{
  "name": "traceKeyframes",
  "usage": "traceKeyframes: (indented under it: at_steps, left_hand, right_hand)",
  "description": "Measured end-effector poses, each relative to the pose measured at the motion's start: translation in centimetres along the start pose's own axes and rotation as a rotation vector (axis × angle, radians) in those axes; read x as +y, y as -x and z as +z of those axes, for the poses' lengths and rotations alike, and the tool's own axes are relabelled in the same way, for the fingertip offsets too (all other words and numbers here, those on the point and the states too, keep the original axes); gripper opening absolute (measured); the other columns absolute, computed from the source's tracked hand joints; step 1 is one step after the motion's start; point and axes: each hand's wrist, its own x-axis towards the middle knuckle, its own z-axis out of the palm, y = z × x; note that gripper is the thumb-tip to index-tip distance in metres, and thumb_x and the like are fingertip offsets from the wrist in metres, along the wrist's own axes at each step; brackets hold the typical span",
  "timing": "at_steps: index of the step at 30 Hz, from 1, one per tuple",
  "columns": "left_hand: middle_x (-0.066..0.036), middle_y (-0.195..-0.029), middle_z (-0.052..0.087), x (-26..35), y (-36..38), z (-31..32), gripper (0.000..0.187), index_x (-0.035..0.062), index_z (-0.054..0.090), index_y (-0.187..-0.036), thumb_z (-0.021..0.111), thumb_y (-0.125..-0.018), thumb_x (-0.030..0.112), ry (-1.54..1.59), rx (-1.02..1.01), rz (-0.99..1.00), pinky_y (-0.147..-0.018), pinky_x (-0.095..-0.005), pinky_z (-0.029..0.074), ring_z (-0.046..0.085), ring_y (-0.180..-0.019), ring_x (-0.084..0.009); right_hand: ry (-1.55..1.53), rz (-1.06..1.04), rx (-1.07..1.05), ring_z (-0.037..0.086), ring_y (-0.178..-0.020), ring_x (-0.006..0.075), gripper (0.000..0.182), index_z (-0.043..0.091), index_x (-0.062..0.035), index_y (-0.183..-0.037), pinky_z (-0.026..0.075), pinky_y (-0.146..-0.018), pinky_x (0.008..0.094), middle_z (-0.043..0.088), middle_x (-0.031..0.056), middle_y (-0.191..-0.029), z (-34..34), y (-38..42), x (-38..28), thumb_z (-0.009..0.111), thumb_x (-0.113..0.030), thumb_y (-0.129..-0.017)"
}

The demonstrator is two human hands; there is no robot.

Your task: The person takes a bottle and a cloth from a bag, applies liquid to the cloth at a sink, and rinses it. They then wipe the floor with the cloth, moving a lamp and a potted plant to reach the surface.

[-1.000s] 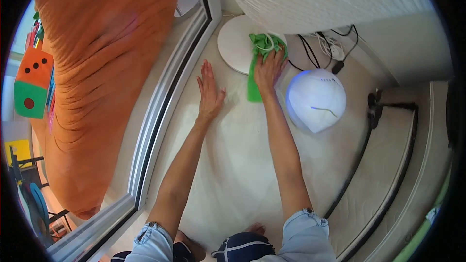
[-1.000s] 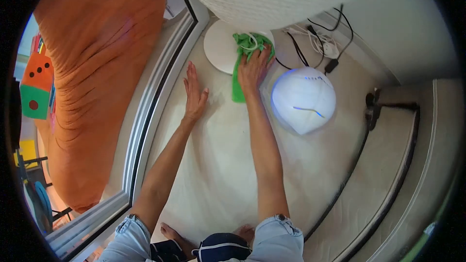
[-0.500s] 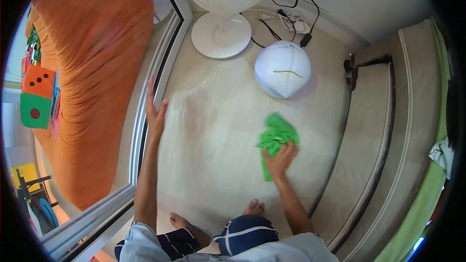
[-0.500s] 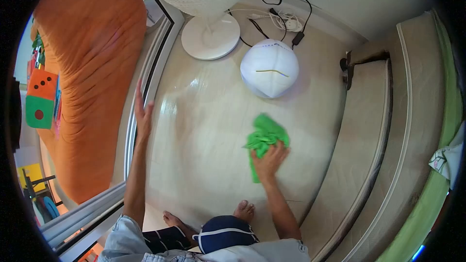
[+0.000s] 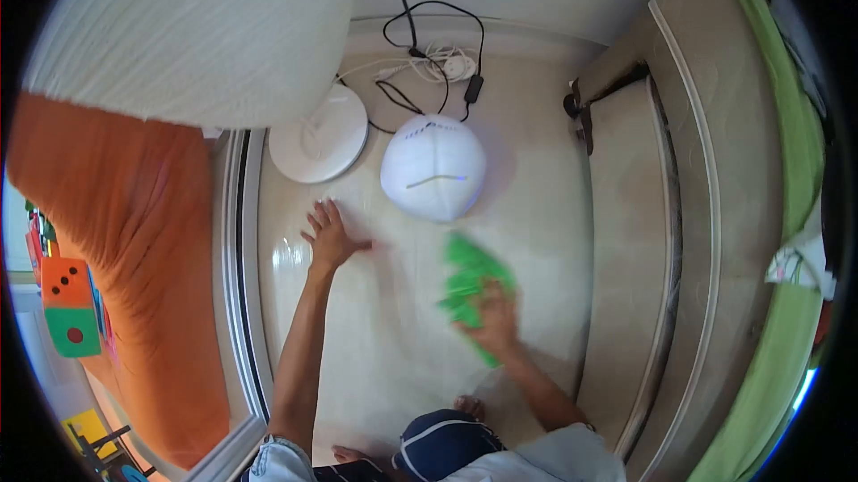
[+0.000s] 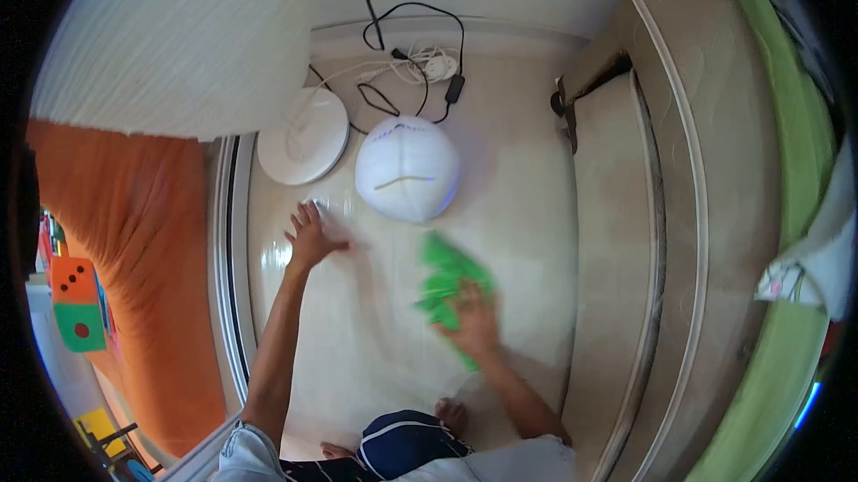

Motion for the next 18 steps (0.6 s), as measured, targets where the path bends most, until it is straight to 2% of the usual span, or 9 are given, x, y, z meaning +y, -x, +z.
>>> traceKeyframes:
  at_steps: [1, 2, 3, 5, 9, 10, 12, 15, 18]
  left_hand:
    - [-0.035, -0.141, -0.009, 0.0, -0.1, 0.9, 0.143, -0.0083, -0.006, -0.137, 0.083, -0.044, 0.053, -0.008, -0.049, -0.008, -0.095, -0.0715, 0.011, -0.005, -0.129, -0.0561]
    - [-0.036, -0.140, -0.015, 0.0, -0.4, 1.7, 0.150, -0.0085, -0.011, -0.136, 0.085, -0.039, 0.054, -0.017, -0.100, -0.016, -0.092, -0.0735, 0.012, -0.009, -0.127, -0.0582]
    - [-0.037, -0.138, -0.018, -0.1, -0.8, 2.2, 0.153, -0.0094, -0.013, -0.135, 0.086, -0.036, 0.052, -0.020, -0.106, -0.021, -0.092, -0.0741, 0.011, -0.012, -0.126, -0.0591]
    - [-0.039, -0.135, -0.024, -0.6, -1.6, 3.2, 0.159, -0.0111, -0.019, -0.132, 0.088, -0.031, 0.050, -0.027, -0.118, -0.031, -0.090, -0.0753, 0.011, -0.018, -0.123, -0.0608]
    - [-0.038, -0.134, -0.027, -0.5, -1.4, 3.0, 0.160, -0.0098, -0.021, -0.132, 0.088, -0.031, 0.049, -0.006, -0.135, -0.035, -0.089, -0.0760, 0.010, -0.021, -0.123, -0.0595]
    - [-0.038, -0.135, -0.027, -0.3, -1.5, 3.1, 0.160, -0.0089, -0.021, -0.132, 0.089, -0.031, 0.048, 0.013, -0.141, -0.045, -0.089, -0.0760, 0.009, -0.021, -0.123, -0.0592]
    - [-0.037, -0.135, -0.027, -0.4, -1.4, 2.7, 0.160, -0.0071, -0.022, -0.133, 0.089, -0.031, 0.048, 0.030, -0.158, -0.065, -0.089, -0.0760, 0.008, -0.023, -0.123, -0.0585]
    - [-0.039, -0.134, -0.026, -0.3, -1.3, 2.5, 0.159, -0.0086, -0.019, -0.133, 0.089, -0.032, 0.047, 0.039, -0.158, -0.034, -0.088, -0.0763, 0.007, -0.022, -0.122, -0.0600]
    - [-0.039, -0.135, -0.025, 0.0, -1.4, 2.4, 0.159, -0.0080, -0.020, -0.134, 0.089, -0.031, 0.046, 0.008, -0.172, -0.081, -0.089, -0.0764, 0.007, -0.020, -0.122, -0.0603]
  right_hand:
    - [0.088, 0.170, -0.043, 0.024, -0.131, 0.0355, 0.072, 0.046, -0.0122, -0.128, 0.014, -0.103, 0.0617, 0.027, 0.0163, -0.143, -3.2, -1.7, 2.9, 0.062, -0.054, -0.073]
    - [0.214, 0.133, 0.279, 0.021, -0.131, 0.0383, 0.076, 0.042, -0.0095, -0.131, 0.014, -0.103, 0.0622, 0.026, 0.0203, -0.141, -1.0, -3.6, 7.4, 0.061, -0.055, -0.074]
    - [0.199, 0.220, 0.350, 0.017, -0.132, 0.0403, 0.077, 0.038, -0.0101, -0.134, 0.013, -0.103, 0.0623, 0.023, 0.0203, -0.142, -2.5, -8.1, 8.9, 0.059, -0.055, -0.075]
    - [0.126, 0.270, 0.401, 0.016, -0.133, 0.0389, 0.078, 0.032, -0.0120, -0.138, 0.012, -0.104, 0.0600, 0.015, 0.0179, -0.146, -5.5, -18.4, 10.4, 0.059, -0.052, -0.077]
    - [0.200, 0.316, 0.567, 0.020, -0.133, 0.0381, 0.078, 0.029, -0.0156, -0.141, 0.013, -0.106, 0.0559, 0.016, 0.0173, -0.147, -7.4, -37.5, 14.0, 0.051, -0.058, -0.080]
    - [0.265, 0.280, 0.503, 0.020, -0.133, 0.0377, 0.077, 0.029, -0.0164, -0.141, 0.012, -0.107, 0.0553, 0.017, 0.0169, -0.147, -7.5, -39.9, 12.9, 0.050, -0.059, -0.080]
    - [0.379, 0.217, 0.368, 0.021, -0.133, 0.0368, 0.075, 0.029, -0.0179, -0.141, 0.011, -0.107, 0.0542, 0.018, 0.0161, -0.147, -7.3, -42.8, 9.6, 0.047, -0.060, -0.081]
    - [0.235, -0.380, 0.194, 0.021, -0.134, 0.0346, 0.072, 0.032, -0.0189, -0.139, 0.011, -0.108, 0.0530, 0.021, 0.0160, -0.146, -8.9, -41.5, 12.5, 0.044, -0.061, -0.082]
    - [0.151, 0.062, 0.315, 0.022, -0.134, 0.0331, 0.068, 0.035, -0.0170, -0.138, 0.013, -0.108, 0.0524, 0.029, 0.0170, -0.143, -10.1, -41.1, 15.3, 0.043, -0.058, -0.084]
